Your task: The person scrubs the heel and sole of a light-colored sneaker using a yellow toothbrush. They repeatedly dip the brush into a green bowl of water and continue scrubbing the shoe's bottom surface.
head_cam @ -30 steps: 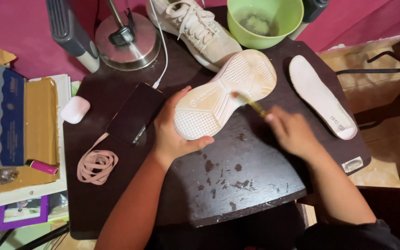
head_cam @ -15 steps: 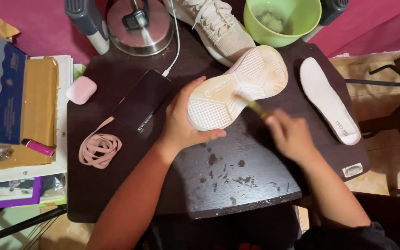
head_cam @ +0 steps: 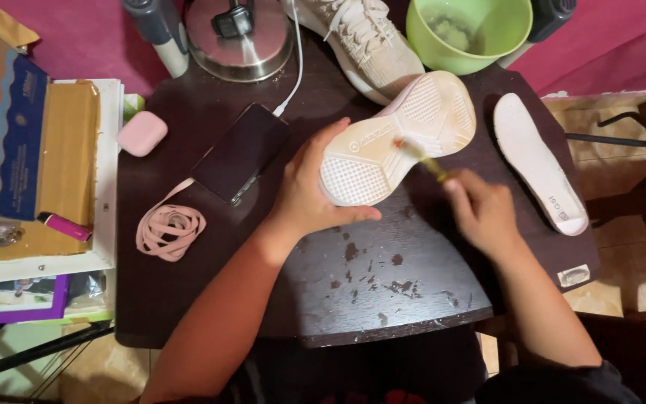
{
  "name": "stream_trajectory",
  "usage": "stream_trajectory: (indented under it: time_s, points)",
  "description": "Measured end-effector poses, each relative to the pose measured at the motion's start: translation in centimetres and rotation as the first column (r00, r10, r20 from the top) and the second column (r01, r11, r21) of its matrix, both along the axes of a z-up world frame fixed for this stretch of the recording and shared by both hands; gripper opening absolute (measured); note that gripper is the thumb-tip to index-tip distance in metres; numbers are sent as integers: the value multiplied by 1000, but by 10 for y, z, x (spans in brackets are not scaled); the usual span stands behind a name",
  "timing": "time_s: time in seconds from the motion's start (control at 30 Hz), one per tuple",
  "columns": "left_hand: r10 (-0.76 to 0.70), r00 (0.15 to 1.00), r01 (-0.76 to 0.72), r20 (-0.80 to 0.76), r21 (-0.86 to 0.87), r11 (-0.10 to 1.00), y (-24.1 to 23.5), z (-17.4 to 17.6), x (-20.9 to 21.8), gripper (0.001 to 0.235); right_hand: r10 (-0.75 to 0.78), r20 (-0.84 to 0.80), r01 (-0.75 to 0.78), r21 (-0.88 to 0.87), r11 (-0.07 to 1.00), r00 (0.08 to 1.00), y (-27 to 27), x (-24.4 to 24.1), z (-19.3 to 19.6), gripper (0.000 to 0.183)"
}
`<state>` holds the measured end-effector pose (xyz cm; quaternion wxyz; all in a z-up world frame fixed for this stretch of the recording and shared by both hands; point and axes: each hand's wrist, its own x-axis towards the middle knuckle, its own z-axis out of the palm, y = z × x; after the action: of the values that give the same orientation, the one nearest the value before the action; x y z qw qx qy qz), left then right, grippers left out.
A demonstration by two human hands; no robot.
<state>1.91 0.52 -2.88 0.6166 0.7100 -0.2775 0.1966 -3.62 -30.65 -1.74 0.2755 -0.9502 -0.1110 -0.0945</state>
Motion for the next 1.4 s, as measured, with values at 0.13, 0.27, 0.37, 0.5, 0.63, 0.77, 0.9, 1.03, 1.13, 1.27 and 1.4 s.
stream_trajectory:
  time_s: [0.13,0.27,0.37,0.5,0.63,0.77,0.9,1.03,1.13,1.27,1.4]
  points:
    - [-5,1000,5,20,8,1000,1,1,0,122,71,-44,-71,11,997,996,2,-10,-11,21]
    - [-70,997,70,25,12,998,4,2,2,124,87,78,-69,-213,975,993,4,7,17,19]
    - [-111,994,111,-7,-31,993,4,-4,5,128,186,210,-97,-375,922,960,10,18,30,20]
    - [-166,981,173,-102,58,983,8,4,-1,123,317,321,-225,-292,930,892,21,48,43,25]
    - [-114,979,123,-171,44,991,5,1,1,121,222,391,-68,-371,926,893,14,44,24,25]
    - [-154,983,161,-98,70,985,6,0,0,118,226,361,-119,-295,948,905,1,42,20,26]
    - [-160,985,167,-63,117,979,6,4,-3,120,302,373,-213,-262,941,877,18,20,23,34]
    - [-213,977,213,-15,72,974,2,0,-6,117,142,388,-23,-294,956,911,-9,30,14,35]
    - [-197,980,195,-2,116,974,-1,5,-9,118,250,381,-170,-230,958,890,7,25,19,28]
    - [-255,967,254,-3,90,963,-5,6,-15,115,229,379,-139,-251,958,896,-9,28,15,31]
    - [-298,953,292,45,116,950,-2,8,-17,112,373,417,-233,-349,908,829,31,4,41,37]
